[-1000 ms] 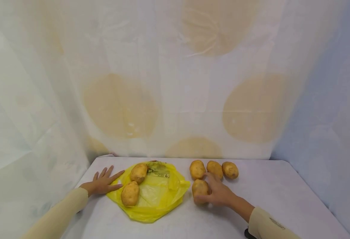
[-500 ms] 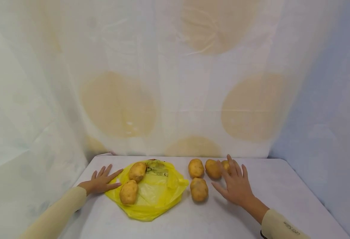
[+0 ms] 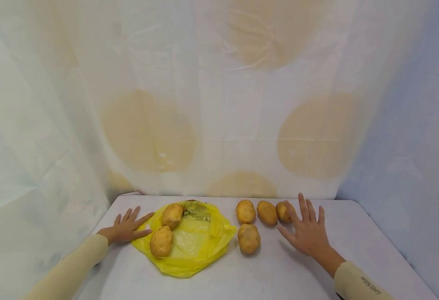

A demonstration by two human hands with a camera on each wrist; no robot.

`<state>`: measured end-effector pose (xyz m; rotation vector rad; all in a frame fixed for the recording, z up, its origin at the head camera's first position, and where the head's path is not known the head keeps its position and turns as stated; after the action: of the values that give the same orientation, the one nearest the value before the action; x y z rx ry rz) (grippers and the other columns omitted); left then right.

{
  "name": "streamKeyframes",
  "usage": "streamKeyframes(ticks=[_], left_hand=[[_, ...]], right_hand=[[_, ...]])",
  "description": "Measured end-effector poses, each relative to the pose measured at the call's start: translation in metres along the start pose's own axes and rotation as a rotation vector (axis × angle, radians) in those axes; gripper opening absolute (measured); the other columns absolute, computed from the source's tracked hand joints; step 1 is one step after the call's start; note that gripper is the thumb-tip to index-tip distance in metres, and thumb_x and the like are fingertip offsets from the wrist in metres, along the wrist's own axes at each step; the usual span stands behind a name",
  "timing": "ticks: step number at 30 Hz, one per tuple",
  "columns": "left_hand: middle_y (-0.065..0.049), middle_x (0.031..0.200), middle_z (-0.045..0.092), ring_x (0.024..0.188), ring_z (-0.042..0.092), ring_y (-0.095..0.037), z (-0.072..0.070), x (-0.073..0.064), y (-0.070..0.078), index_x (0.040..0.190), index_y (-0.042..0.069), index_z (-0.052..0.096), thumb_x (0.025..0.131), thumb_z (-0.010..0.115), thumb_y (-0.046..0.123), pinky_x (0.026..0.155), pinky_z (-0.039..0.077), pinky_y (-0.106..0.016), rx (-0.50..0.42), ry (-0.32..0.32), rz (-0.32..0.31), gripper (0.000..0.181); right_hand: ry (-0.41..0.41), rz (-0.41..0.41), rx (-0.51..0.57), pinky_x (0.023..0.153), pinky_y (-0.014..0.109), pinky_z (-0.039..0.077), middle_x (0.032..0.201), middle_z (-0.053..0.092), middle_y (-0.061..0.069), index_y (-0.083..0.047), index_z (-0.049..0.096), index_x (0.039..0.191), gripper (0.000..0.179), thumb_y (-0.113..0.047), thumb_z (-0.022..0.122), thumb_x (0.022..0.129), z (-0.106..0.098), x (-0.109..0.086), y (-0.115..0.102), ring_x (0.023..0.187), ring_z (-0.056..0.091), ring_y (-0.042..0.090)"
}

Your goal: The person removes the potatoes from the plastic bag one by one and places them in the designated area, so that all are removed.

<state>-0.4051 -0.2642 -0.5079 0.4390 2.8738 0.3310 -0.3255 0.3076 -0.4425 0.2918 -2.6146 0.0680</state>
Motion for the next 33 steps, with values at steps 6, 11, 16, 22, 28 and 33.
streamKeyframes(ticks=[6,11,16,22,28,33], left_hand=[[-0.028,0.163,0.000,0.147,-0.004,-0.056,0.002,0.007,-0.005,0.156,0.032,0.028,0.089,0.045,0.075,0.109,-0.007,-0.076,0.000,0.001,-0.011,0.082],[-0.027,0.164,-0.001,0.147,-0.004,-0.056,0.001,0.006,-0.003,0.156,0.032,0.028,0.089,0.044,0.076,0.109,-0.007,-0.075,0.004,-0.005,-0.011,0.082],[-0.028,0.164,0.000,0.147,-0.004,-0.056,0.001,0.005,-0.001,0.156,0.032,0.028,0.090,0.045,0.074,0.109,-0.006,-0.076,0.002,-0.006,-0.009,0.081],[-0.029,0.163,0.000,0.147,-0.004,-0.057,0.003,0.005,-0.003,0.157,0.031,0.026,0.090,0.044,0.075,0.109,-0.006,-0.076,0.015,-0.013,-0.008,0.082],[-0.029,0.163,-0.001,0.147,-0.004,-0.056,0.004,0.006,-0.004,0.157,0.031,0.027,0.090,0.044,0.075,0.109,-0.006,-0.076,0.010,-0.014,-0.007,0.082],[-0.029,0.163,-0.002,0.147,-0.005,-0.057,0.005,0.006,-0.005,0.157,0.032,0.026,0.089,0.043,0.076,0.108,-0.008,-0.076,0.003,-0.010,-0.003,0.083]], right_hand=[[-0.004,0.012,-0.014,0.110,0.075,0.006,0.166,0.001,0.019,-0.027,0.026,0.157,0.081,-0.065,0.054,0.091,-0.001,-0.003,0.008,0.146,0.017,0.047],[-0.030,0.025,-0.012,0.110,0.075,0.002,0.167,-0.007,0.016,-0.027,0.023,0.158,0.081,-0.065,0.051,0.092,-0.002,-0.005,0.009,0.148,0.013,0.046],[-0.034,0.010,-0.006,0.111,0.075,0.000,0.167,-0.011,0.014,-0.027,0.023,0.158,0.081,-0.065,0.051,0.092,0.000,-0.002,0.006,0.148,0.013,0.047],[-0.029,-0.018,-0.008,0.110,0.075,0.003,0.166,-0.003,0.018,-0.027,0.028,0.156,0.079,-0.065,0.053,0.091,-0.005,0.010,-0.006,0.145,0.018,0.048],[-0.044,-0.050,-0.005,0.111,0.075,0.004,0.166,0.001,0.018,-0.026,0.029,0.156,0.081,-0.067,0.052,0.090,-0.005,0.025,-0.024,0.146,0.017,0.047],[-0.024,-0.106,0.007,0.110,0.075,0.004,0.166,0.003,0.019,-0.026,0.031,0.155,0.080,-0.066,0.052,0.090,-0.001,0.043,-0.047,0.146,0.018,0.047]])
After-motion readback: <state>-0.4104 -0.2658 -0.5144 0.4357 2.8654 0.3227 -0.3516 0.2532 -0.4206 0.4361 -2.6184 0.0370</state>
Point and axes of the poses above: each hand's wrist, its own x-axis towards the middle knuckle, its own z-axis out of the palm, y = z × x, the point moved 8 cm from there along x, towards the middle knuckle
